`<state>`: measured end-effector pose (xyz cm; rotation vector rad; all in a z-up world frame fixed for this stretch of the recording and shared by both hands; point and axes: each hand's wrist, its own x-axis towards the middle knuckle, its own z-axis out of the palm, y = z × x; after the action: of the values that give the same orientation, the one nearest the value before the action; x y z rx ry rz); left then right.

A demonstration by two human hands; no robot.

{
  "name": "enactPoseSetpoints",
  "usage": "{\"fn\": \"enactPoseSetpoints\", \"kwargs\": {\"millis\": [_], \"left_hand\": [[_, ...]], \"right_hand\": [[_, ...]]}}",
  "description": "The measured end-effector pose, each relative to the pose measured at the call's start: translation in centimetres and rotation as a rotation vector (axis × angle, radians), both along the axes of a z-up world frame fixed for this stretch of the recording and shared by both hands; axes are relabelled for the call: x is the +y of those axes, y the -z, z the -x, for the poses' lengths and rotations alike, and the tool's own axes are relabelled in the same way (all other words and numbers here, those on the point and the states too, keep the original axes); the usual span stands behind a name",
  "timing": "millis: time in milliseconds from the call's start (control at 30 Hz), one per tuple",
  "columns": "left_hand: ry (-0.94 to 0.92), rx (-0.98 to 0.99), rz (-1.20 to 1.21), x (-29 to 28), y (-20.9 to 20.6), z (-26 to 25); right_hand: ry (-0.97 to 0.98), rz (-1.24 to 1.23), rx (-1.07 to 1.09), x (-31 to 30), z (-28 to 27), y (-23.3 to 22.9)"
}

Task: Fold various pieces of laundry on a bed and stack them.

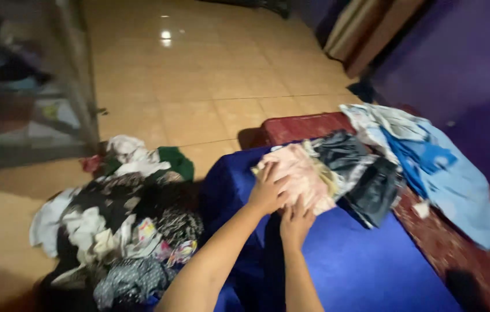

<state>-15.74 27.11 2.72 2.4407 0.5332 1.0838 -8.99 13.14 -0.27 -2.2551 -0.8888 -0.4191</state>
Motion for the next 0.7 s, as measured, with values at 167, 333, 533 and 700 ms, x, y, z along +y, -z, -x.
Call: {"fn": "enactPoseSetpoints", "kwargs": {"millis": [167,333,533,700], "left_hand": [[0.041,-0.002,-0.032,2.2,0.3,2.9],[0.096,0.129,-0.132,2.9,-0.5,6.0],[0.148,0.17,-0.101,9.1,2.9,9.9],[-0.039,0.193,-0.085,15.6,10.3,17.2]], "right_hand": [[0.026,-0.042,-0.195,0.7,0.3,0.2],[0.285,0.168,-0.266,0.9,6.5,-6.1],[-0.279,0.107,-0.372,7.1,13.7,-6.8],[-0.45,0.344,-0.31,13.0,17.0,-3.5]]}}
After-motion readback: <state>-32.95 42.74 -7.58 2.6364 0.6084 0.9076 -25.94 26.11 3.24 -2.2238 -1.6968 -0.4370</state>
